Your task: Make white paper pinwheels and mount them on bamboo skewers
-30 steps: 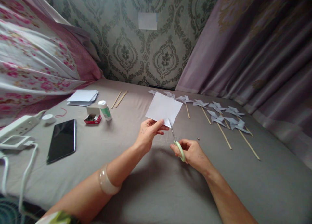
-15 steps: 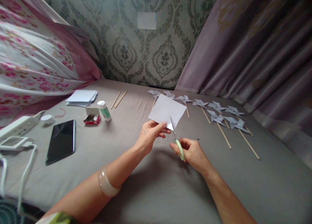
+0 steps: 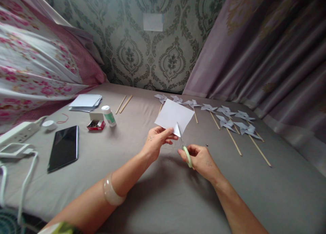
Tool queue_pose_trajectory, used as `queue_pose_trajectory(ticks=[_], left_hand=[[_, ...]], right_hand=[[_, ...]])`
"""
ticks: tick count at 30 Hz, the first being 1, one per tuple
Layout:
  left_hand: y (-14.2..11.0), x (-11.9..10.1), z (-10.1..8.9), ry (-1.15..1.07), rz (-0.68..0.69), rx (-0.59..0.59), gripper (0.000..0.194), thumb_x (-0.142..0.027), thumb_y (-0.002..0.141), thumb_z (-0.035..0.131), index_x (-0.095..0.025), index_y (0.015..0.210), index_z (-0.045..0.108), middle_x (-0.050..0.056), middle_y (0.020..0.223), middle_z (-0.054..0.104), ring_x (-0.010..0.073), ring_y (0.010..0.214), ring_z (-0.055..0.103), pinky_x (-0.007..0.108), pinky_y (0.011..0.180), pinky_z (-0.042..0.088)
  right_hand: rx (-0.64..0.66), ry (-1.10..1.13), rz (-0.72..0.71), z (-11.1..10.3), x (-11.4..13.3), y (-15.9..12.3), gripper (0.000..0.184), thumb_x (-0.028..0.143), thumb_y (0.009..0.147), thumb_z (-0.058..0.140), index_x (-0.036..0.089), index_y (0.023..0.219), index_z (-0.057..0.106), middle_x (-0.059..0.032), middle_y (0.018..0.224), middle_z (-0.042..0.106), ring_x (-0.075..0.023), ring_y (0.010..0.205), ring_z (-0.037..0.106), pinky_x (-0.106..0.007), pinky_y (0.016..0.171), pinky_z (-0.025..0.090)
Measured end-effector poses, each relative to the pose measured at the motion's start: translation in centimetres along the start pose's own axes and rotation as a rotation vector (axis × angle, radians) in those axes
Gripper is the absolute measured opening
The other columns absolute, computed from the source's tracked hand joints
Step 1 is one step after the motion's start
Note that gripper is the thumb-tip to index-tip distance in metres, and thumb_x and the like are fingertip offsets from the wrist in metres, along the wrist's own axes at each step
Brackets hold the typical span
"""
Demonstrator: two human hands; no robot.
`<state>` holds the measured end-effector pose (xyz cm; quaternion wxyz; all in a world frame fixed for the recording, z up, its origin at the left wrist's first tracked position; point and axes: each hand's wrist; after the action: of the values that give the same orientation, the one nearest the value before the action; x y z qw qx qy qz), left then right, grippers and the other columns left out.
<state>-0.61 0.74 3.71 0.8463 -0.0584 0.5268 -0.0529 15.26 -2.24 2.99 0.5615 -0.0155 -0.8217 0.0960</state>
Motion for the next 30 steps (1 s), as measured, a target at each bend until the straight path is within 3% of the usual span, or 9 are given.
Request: queue_pose_trajectory(ticks=[16,22,26,30], left_hand=[[0.2,0.1,-0.2,-0.017,-0.011,0.01,0.026,-0.03,0.063,0.077,-0.011,0.072,0.062,0.006,0.067,0.068,0.0132,0.06,0.065,0.021,0.053,0.042],[0.4,0.2,-0.3,0.0,-0.006,-0.017,0.028,-0.03,0.06,0.078,-0.011,0.073,0.062,0.004,0.065,0.066,0.0116,0.058,0.063,0.02,0.052,0.042],[0.8,0.2,-0.5,-0.028,0.036,-0.129,0.028,-0.028,0.057,0.076,-0.013,0.074,0.059,0.002,0.068,0.066,0.0106,0.059,0.061,0.019,0.052,0.042],[1.6,0.1,-1.0,-0.09,0.075,-0.283,0.023,-0.024,0.054,0.069,-0.016,0.07,0.054,-0.002,0.065,0.061,0.0083,0.055,0.055,0.02,0.054,0.044]], right_hand=[[-0.008,0.048,0.006,0.3,0.2,0.1,0.038,0.048,0.054,0.078,0.016,0.054,0.056,0.0041,0.046,0.05,-0.0068,0.041,0.036,-0.022,0.038,0.03],[0.066,-0.003,-0.064,0.2,-0.3,0.2,0.035,0.047,0.063,0.073,0.014,0.064,0.061,0.0014,0.054,0.055,-0.0082,0.047,0.042,-0.021,0.042,0.033],[0.122,-0.099,-0.122,0.1,-0.7,0.3,0.037,0.05,0.07,0.068,0.014,0.071,0.062,0.0011,0.059,0.056,-0.0095,0.053,0.046,-0.021,0.048,0.035],[-0.02,0.011,-0.159,-0.3,-0.6,0.5,0.039,0.054,0.073,0.064,0.016,0.074,0.058,0.0006,0.063,0.056,-0.0108,0.058,0.048,-0.022,0.053,0.038]])
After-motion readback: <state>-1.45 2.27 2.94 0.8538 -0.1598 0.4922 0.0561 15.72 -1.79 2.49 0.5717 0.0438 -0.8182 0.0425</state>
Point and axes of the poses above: each hand's wrist, its own y-axis towards the middle knuckle, its own z-axis out of the palm, x = y × z
